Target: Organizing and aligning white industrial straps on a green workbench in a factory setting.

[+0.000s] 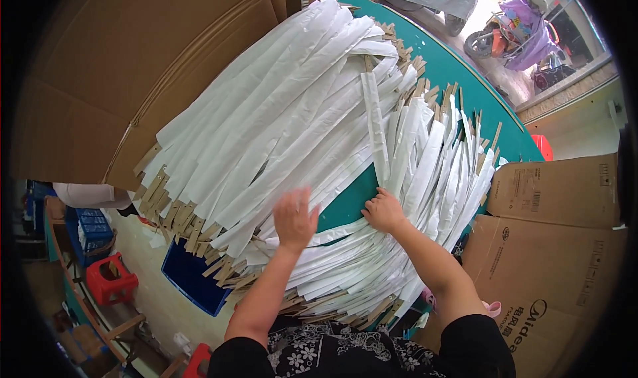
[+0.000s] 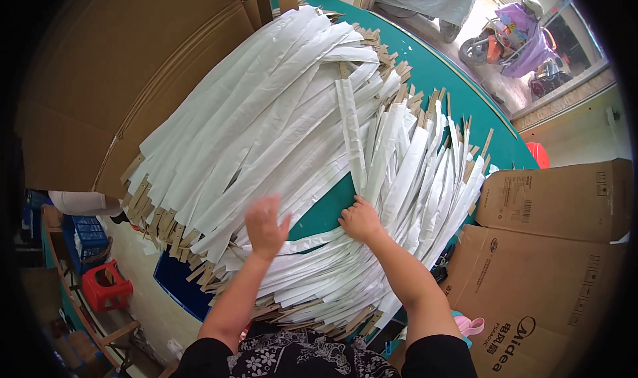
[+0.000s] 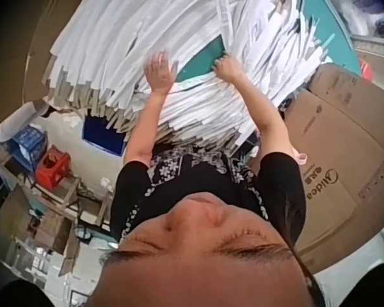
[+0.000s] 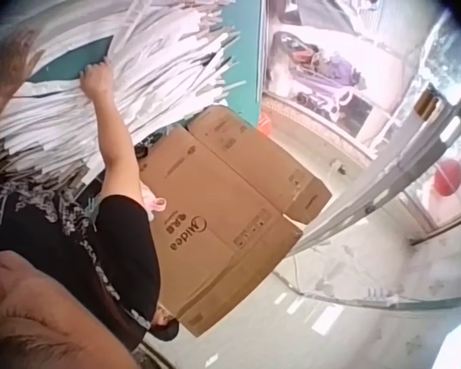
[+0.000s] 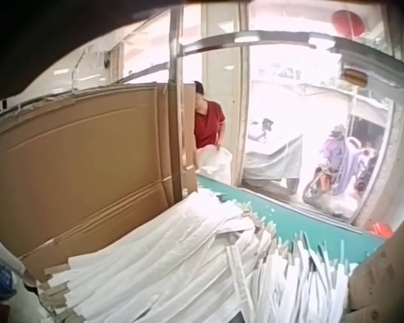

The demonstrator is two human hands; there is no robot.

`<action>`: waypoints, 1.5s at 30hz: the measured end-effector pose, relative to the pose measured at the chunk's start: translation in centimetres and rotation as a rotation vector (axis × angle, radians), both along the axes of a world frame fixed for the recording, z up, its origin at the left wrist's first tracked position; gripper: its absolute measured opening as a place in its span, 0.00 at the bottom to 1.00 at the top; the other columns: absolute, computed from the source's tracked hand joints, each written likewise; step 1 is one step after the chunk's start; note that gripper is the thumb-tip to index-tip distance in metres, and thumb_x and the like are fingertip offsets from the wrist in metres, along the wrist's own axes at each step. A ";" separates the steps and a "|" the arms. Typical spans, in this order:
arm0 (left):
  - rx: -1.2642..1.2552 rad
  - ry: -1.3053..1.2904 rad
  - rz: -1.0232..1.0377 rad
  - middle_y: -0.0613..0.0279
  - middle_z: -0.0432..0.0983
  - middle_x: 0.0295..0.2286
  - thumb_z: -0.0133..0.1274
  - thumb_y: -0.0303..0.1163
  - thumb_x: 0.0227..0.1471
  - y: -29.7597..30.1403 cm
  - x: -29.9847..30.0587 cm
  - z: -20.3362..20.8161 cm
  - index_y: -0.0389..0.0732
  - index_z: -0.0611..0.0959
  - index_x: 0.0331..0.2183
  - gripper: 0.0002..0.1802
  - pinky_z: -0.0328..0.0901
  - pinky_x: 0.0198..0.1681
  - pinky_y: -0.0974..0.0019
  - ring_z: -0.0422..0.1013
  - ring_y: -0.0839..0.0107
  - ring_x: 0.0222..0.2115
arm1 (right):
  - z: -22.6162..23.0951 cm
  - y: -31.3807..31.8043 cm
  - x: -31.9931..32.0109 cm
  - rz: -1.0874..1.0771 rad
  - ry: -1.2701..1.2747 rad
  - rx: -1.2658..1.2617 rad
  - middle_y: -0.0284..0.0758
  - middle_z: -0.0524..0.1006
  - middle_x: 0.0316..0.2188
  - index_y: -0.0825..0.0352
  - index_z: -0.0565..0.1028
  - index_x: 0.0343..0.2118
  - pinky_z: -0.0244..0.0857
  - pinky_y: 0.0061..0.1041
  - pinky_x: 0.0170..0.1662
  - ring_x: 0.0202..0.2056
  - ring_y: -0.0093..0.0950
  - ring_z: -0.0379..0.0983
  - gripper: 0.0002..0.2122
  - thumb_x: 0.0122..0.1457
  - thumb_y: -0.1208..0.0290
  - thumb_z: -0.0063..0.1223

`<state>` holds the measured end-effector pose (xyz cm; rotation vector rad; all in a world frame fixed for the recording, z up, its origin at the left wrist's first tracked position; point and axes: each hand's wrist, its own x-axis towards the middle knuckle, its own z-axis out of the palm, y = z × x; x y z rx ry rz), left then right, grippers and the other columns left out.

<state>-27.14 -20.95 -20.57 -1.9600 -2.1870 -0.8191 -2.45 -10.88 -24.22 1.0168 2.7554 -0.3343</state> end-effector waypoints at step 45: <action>-0.350 -0.101 -0.132 0.58 0.74 0.25 0.52 0.29 0.43 0.5 3.4 -0.2 0.41 0.76 0.29 0.07 0.70 0.30 0.54 0.74 0.52 0.25 | 0.2 -0.2 0.7 0.054 0.130 0.036 0.32 0.76 0.20 0.61 0.76 0.19 0.55 0.35 0.59 0.33 0.30 0.73 0.11 0.54 0.63 0.51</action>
